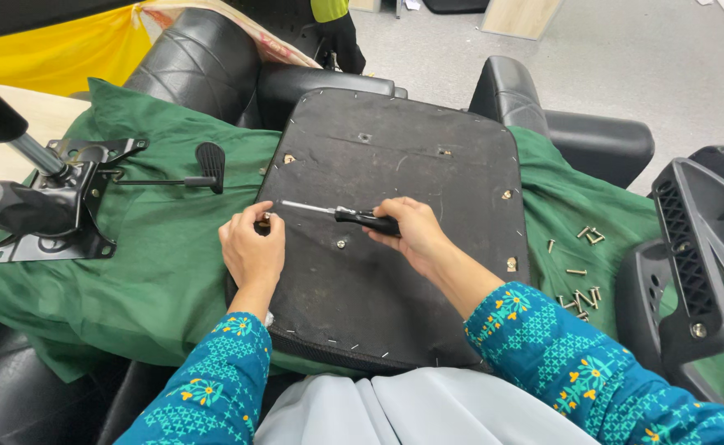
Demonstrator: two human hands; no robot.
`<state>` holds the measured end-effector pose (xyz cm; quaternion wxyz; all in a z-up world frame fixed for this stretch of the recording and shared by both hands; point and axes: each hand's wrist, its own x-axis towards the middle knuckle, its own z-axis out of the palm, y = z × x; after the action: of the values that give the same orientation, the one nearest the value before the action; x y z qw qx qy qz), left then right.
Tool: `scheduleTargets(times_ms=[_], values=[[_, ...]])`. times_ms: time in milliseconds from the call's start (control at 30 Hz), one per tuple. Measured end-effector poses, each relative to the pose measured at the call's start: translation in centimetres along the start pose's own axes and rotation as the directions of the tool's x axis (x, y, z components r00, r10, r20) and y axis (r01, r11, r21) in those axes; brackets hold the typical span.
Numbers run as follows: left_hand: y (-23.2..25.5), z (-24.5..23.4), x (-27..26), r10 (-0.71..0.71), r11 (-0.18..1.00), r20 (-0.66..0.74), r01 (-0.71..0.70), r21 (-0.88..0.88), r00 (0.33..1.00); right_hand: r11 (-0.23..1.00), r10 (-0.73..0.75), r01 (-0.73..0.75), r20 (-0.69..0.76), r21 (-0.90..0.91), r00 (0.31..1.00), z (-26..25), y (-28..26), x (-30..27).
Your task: The person uses a screwdriver to fasten screws into the underside of a black chair seat. They repeatedly pick up screws, align them with holes, and tighten them while the seat rests on a green cloth. The person works methodically across multiple screw locations on the seat base.
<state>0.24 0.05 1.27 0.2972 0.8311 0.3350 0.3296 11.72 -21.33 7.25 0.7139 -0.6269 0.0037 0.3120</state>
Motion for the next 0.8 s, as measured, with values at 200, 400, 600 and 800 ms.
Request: scheduleTargets(times_ms=[200,400,600,800], values=[[-0.3,0.1,0.1,-0.088,0.996,0.004,0.088,-0.032,0.996,0.959,0.142,-0.143,0.023,0.244,0.990,-3.1,3.1,-1.6],[-1.1,0.6,0.1,-0.044,0.998,-0.024,0.043,-0.037,0.999,0.974,0.145,-0.153,0.057,0.170,0.988,-4.6,3.7,-4.1],[-1.9,1.0,0.2,0.077,0.997,-0.009,-0.077,-0.010,0.997,0.989,0.069,-0.076,0.061,0.124,0.996,-6.4,4.6,-5.6],[-2.4,1.3,0.0,0.184,0.982,0.032,-0.186,0.039,0.982,0.995,0.027,-0.038,0.115,0.090,0.993,-7.3,5.9,-7.0]])
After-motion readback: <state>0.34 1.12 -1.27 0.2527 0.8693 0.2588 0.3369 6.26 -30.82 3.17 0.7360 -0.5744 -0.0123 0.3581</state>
